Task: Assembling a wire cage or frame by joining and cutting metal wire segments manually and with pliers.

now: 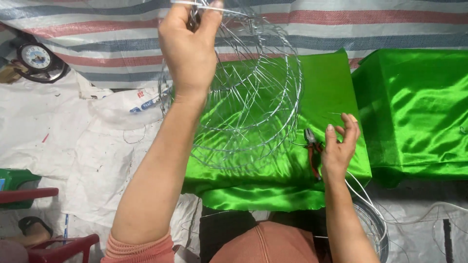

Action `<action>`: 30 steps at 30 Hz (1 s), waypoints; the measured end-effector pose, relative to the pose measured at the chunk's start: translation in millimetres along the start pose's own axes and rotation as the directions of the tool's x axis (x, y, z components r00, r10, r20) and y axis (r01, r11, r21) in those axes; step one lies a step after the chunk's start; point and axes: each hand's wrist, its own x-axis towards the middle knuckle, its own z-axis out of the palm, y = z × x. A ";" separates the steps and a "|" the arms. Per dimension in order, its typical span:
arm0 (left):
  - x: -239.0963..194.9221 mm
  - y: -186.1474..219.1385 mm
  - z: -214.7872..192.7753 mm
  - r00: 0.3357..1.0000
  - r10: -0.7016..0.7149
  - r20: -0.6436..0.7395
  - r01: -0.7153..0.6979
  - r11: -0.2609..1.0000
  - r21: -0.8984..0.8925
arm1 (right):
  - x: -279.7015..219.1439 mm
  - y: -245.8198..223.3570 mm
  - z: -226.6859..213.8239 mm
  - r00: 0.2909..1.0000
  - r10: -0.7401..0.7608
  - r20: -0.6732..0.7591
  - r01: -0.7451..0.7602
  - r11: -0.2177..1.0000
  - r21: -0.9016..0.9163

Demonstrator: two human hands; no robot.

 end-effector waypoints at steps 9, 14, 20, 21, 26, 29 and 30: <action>-35.1 -49.7 23.2 0.981 -0.188 0.049 0.180 0.975 0.133 | -4.4 13.2 35.6 0.973 0.060 0.222 -0.051 0.998 -0.047; -45.5 -80.3 22.0 0.965 0.017 0.263 -0.080 0.970 0.231 | -13.6 -8.0 52.4 0.956 -0.218 0.196 0.213 0.976 0.043; -66.1 -102.4 12.8 0.975 0.147 0.166 -0.177 0.968 0.181 | -21.9 -9.0 67.3 0.953 -0.284 0.105 0.277 0.958 0.075; -68.1 -103.6 11.5 0.975 0.166 0.150 -0.192 0.964 0.185 | -23.5 -11.8 69.0 0.949 -0.293 0.114 0.286 0.955 0.076; -73.8 -112.2 15.7 0.972 0.189 0.141 -0.212 0.962 0.170 | -25.6 -5.8 72.5 0.958 -0.269 0.100 0.261 0.961 0.090; -74.0 -109.5 16.1 0.971 0.203 0.129 -0.223 0.960 0.168 | -28.3 -3.6 74.9 0.964 -0.243 0.106 0.236 0.969 0.072; -75.1 -107.3 15.3 0.970 0.212 0.123 -0.231 0.958 0.169 | -30.8 -1.3 75.5 0.968 -0.223 0.118 0.216 0.974 0.071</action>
